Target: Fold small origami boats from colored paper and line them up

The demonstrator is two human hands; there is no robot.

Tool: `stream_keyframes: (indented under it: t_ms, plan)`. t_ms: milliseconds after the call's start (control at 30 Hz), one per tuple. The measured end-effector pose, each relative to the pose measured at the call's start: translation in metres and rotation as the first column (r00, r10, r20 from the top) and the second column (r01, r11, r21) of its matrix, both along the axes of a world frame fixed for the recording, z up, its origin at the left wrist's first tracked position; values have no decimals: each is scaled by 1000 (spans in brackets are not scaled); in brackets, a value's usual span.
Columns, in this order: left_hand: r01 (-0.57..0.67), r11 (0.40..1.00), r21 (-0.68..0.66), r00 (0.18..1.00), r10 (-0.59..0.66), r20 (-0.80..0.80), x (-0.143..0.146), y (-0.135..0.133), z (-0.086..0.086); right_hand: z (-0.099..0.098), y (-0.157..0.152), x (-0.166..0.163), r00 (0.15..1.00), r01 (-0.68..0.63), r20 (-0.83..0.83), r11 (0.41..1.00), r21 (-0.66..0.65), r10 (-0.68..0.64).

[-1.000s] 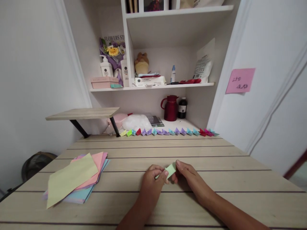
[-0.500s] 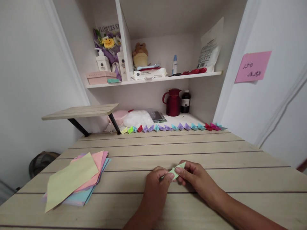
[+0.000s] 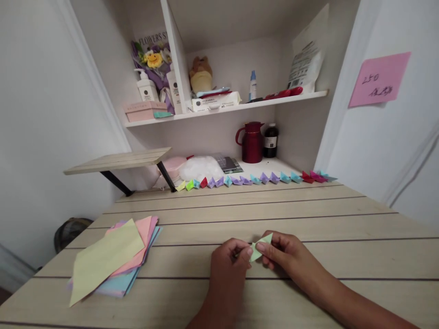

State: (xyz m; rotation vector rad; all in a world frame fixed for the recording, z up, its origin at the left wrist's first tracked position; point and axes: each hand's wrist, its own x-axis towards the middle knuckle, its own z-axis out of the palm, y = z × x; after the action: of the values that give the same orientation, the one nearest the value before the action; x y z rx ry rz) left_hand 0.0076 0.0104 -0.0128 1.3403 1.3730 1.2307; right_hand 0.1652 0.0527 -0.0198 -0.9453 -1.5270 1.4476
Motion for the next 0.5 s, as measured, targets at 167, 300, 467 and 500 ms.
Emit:
stream_keyframes:
  t_ms: [167, 300, 467, 500]
  plan:
    - [-40, 999, -19, 999, 40, -20, -1, 2, 1, 4, -2, -4, 1000, 13, 14, 1000, -16, -12]
    - [-26, 1000, -2, 999, 26, -36, -3, 4, -1, 4, 0, -5, 1000, 15, -2, 1000, 2, -15]
    - [16, 999, 35, 999, -15, -33, -5, 5, -3, 3, 3, -5, 1000, 6, 11, 999, 36, -6]
    - [19, 999, 44, 999, -18, -34, -5, 5, -3, 4, 3, -5, 1000, 5, 17, 999, 42, -5]
